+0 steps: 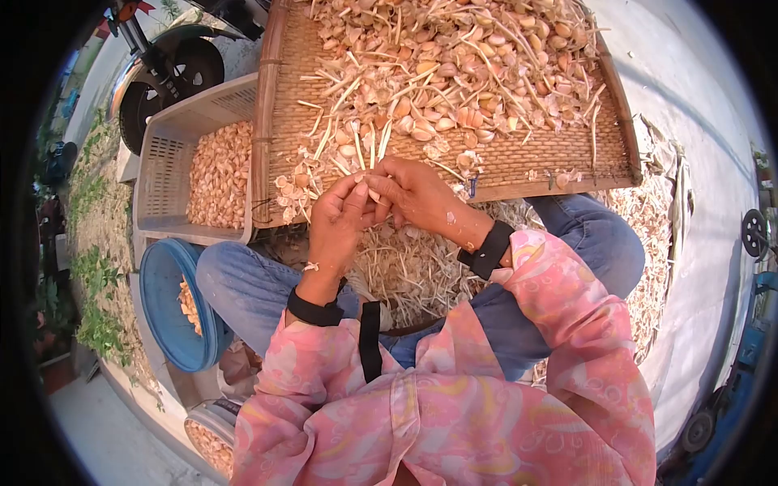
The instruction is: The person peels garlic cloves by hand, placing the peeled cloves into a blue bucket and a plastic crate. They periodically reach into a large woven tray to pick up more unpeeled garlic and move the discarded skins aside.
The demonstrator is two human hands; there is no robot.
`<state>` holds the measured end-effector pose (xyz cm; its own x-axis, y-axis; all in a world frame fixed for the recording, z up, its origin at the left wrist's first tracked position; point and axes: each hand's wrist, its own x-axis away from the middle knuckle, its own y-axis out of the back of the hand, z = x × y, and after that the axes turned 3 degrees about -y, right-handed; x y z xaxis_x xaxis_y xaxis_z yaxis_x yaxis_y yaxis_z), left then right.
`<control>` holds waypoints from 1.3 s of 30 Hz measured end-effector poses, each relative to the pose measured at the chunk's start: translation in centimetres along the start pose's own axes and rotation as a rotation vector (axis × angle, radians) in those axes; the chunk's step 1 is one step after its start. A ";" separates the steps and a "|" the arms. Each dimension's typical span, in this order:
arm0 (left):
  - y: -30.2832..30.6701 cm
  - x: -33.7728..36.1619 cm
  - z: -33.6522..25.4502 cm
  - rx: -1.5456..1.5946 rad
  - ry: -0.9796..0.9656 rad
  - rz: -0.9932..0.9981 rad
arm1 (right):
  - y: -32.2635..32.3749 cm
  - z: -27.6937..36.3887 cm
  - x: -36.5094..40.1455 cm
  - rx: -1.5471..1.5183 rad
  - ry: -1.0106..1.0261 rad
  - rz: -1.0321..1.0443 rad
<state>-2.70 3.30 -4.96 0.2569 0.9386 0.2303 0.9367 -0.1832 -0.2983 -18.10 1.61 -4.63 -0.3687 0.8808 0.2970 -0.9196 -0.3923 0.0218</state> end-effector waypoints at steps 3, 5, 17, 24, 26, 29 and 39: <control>-0.4 0.0 0.0 -0.079 -0.032 -0.116 | 0.3 0.9 0.3 0.370 0.127 -0.086; -0.5 -0.1 0.0 -0.045 -0.032 -0.134 | 0.4 0.8 0.1 0.500 0.248 -0.163; -0.4 1.2 -0.6 -0.420 -0.280 -0.107 | -0.2 1.4 1.7 0.423 0.328 -0.105; -0.1 2.4 -1.1 -0.655 -0.338 -0.015 | 0.3 1.3 1.5 0.887 0.541 -0.179; -0.2 2.5 -0.7 -0.495 -0.275 -0.009 | 0.3 1.2 1.5 0.893 0.506 -0.171; -0.2 2.7 -0.9 -0.337 -0.238 -0.021 | 0.3 0.6 1.1 0.643 0.381 -0.162; 14.9 -0.1 -9.1 -1.304 -0.431 -0.428 | 0.1 0.4 -0.5 1.011 0.295 -0.276</control>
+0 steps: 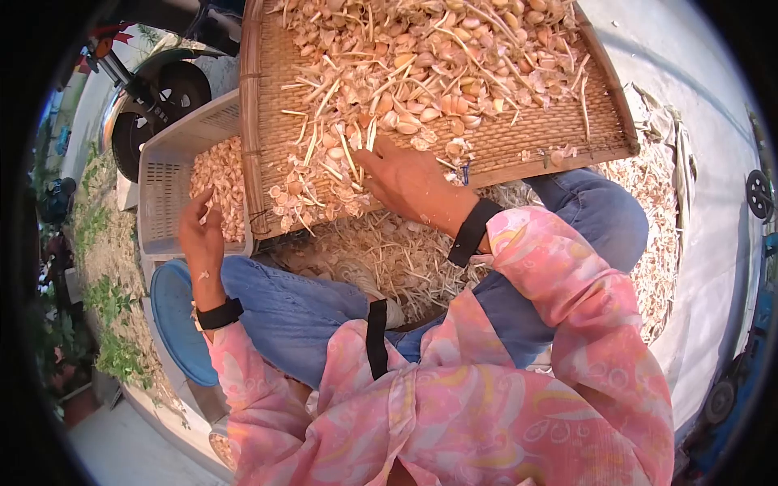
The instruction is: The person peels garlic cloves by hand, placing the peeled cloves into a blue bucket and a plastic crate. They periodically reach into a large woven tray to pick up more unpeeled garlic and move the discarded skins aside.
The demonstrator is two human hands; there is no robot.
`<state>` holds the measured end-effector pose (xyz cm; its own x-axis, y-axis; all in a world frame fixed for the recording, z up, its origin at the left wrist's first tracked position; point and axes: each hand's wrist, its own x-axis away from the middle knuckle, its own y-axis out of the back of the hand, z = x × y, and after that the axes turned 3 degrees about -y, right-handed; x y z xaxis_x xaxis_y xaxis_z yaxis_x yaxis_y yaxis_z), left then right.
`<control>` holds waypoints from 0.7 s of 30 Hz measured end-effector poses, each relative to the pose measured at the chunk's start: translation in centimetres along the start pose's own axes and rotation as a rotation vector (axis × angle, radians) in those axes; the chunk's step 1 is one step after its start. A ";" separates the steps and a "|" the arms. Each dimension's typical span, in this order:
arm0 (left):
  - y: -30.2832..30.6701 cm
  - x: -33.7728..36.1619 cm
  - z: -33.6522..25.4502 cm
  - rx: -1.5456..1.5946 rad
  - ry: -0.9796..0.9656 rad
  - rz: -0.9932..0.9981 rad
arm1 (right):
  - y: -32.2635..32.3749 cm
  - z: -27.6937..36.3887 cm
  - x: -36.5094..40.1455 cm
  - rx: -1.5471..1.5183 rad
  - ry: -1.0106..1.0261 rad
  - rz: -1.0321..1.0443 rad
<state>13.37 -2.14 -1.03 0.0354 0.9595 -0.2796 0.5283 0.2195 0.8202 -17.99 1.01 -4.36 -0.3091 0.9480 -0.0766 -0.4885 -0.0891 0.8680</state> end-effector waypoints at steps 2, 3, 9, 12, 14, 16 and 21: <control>-3.1 -0.4 -5.1 0.188 -0.089 0.129 | -0.4 0.1 -0.2 -0.016 0.032 0.002; -5.0 -0.8 -7.1 0.222 -0.226 0.216 | -1.1 -0.8 -0.3 -0.003 0.041 0.023; -12.8 -1.9 -9.1 0.034 -0.499 0.282 | -1.0 -2.0 0.1 0.089 0.003 0.031; -12.6 -1.5 -9.0 -0.119 -0.506 0.298 | -0.9 -1.9 0.4 0.092 -0.028 0.019; -12.2 -1.4 -8.0 0.013 -0.454 0.288 | -0.4 -1.7 0.1 0.066 -0.029 -0.010; -11.8 -1.1 -7.7 0.330 -0.254 0.322 | -0.3 -1.5 0.0 0.039 -0.038 -0.034; -9.5 0.7 -8.9 1.181 0.273 0.413 | 0.0 -1.4 -0.7 -0.242 0.045 -0.134</control>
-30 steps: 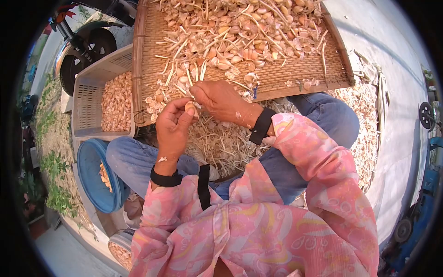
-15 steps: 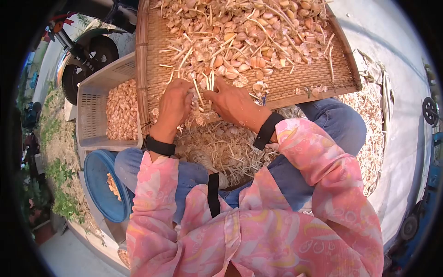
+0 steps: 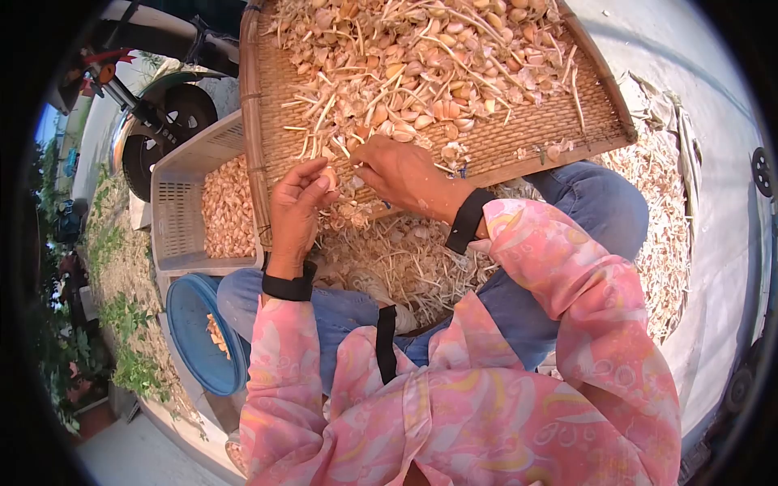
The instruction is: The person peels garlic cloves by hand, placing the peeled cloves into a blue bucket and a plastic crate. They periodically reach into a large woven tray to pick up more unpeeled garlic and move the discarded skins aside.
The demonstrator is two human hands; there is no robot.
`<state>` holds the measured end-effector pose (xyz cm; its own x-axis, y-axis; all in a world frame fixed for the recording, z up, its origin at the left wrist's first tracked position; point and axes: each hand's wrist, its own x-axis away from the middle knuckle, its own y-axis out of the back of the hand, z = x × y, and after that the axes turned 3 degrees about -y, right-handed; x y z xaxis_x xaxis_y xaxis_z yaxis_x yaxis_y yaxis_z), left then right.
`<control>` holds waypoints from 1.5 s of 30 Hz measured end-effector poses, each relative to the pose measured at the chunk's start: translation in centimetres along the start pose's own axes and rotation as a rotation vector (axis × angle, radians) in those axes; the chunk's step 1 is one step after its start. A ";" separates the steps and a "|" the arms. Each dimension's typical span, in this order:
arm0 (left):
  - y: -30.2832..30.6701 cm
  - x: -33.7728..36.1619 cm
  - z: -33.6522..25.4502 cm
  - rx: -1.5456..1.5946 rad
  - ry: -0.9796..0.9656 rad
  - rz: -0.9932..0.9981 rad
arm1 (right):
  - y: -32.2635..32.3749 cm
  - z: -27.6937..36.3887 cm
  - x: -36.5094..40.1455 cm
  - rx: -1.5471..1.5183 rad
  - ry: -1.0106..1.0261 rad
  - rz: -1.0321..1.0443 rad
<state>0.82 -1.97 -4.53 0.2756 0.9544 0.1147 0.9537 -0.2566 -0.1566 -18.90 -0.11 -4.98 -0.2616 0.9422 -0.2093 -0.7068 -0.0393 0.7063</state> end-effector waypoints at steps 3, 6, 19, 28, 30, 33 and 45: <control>-0.5 1.4 -1.1 0.202 0.029 0.036 | -0.2 0.6 -0.8 -0.167 0.055 -0.053; -1.0 2.6 -2.8 0.407 0.059 0.083 | -0.3 0.9 -1.0 -0.231 0.056 -0.038; -10.0 11.2 -15.7 1.142 -0.296 0.974 | -2.0 1.2 -4.9 0.210 0.080 0.127; -8.6 11.6 -16.6 1.157 -0.441 0.871 | -6.3 0.7 -8.1 0.534 0.264 0.205; -8.3 11.7 -16.8 1.154 -0.469 0.850 | -5.9 1.0 -7.0 0.455 0.291 0.189; -8.3 11.7 -17.0 1.133 -0.501 0.815 | -3.6 2.8 -5.4 0.327 0.189 0.286; 9.7 7.1 -12.7 -0.684 -0.348 -0.564 | -0.1 3.4 -1.0 -0.537 -0.320 0.304</control>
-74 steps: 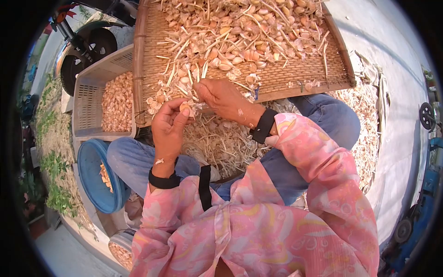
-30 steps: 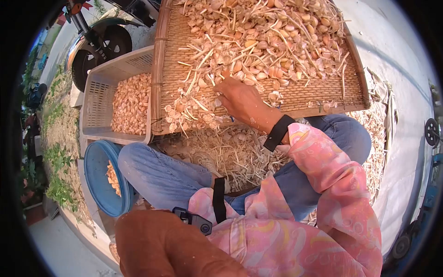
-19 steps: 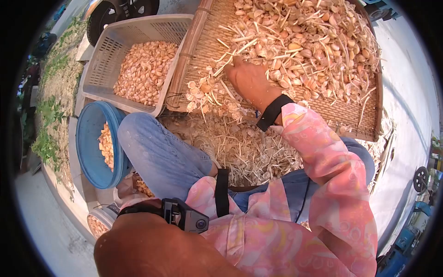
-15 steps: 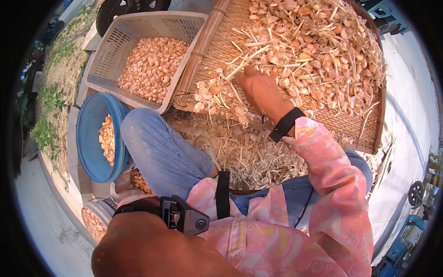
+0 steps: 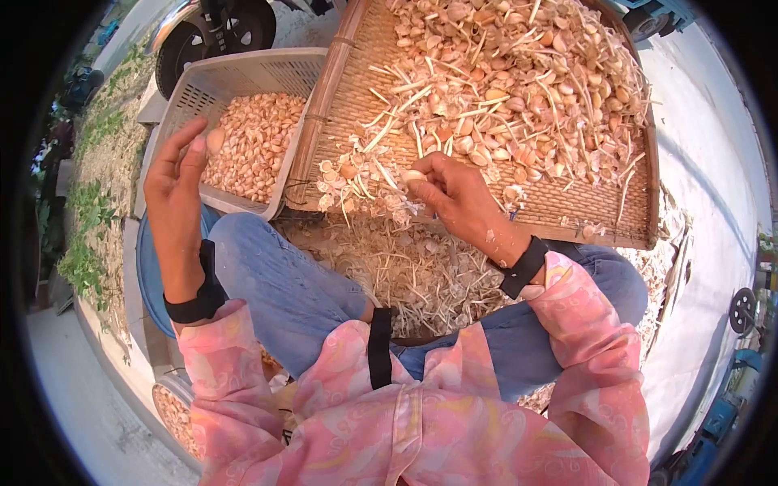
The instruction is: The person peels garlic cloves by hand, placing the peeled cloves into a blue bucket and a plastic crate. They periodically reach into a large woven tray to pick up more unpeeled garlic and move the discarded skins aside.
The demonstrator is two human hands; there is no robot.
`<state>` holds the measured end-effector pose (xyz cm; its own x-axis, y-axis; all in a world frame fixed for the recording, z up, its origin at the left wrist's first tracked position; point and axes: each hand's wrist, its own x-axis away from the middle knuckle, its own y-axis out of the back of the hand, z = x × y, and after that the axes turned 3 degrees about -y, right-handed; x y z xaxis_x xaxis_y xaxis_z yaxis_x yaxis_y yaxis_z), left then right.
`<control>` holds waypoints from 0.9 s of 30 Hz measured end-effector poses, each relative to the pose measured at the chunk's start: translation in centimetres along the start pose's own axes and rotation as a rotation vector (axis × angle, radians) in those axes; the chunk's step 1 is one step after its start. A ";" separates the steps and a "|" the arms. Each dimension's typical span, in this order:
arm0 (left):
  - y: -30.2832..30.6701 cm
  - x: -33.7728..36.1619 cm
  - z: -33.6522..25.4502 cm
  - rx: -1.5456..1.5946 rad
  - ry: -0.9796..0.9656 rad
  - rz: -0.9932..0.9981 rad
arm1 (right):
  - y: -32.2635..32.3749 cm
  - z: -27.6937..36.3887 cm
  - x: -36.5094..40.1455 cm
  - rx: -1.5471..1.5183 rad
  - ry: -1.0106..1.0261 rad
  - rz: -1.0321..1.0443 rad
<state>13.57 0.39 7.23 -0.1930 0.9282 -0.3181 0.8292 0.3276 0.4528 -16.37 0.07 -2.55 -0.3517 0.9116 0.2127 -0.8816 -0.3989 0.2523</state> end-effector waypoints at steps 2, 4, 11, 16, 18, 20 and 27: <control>-0.2 -0.1 4.9 -0.198 0.002 0.057 | -0.1 -0.3 -0.4 -0.209 -0.031 0.033; -4.8 2.1 1.7 0.073 0.102 0.234 | 0.1 -0.1 -0.1 -0.207 -0.016 0.052; -15.9 7.1 -1.1 0.689 0.397 0.513 | 0.0 -0.5 1.0 -0.048 0.251 -0.191; -17.1 8.4 0.1 0.971 0.547 0.448 | 0.8 -0.1 1.3 -0.119 0.293 -0.128; -17.0 8.7 0.1 1.070 0.603 0.438 | 0.6 -0.3 1.1 -0.371 0.190 -0.048; -16.7 8.9 -0.1 1.089 0.600 0.398 | 0.9 -0.4 1.2 -0.561 0.060 0.033; -7.3 2.4 5.3 0.249 0.233 -0.014 | 1.7 -3.7 -0.6 0.309 0.181 -0.190</control>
<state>9.83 -0.74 -1.21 -0.2960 0.9487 -0.1112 0.9229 0.3141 0.2228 -18.86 -0.75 -5.76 -0.2652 0.9638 -0.0275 -0.8099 -0.2072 0.5488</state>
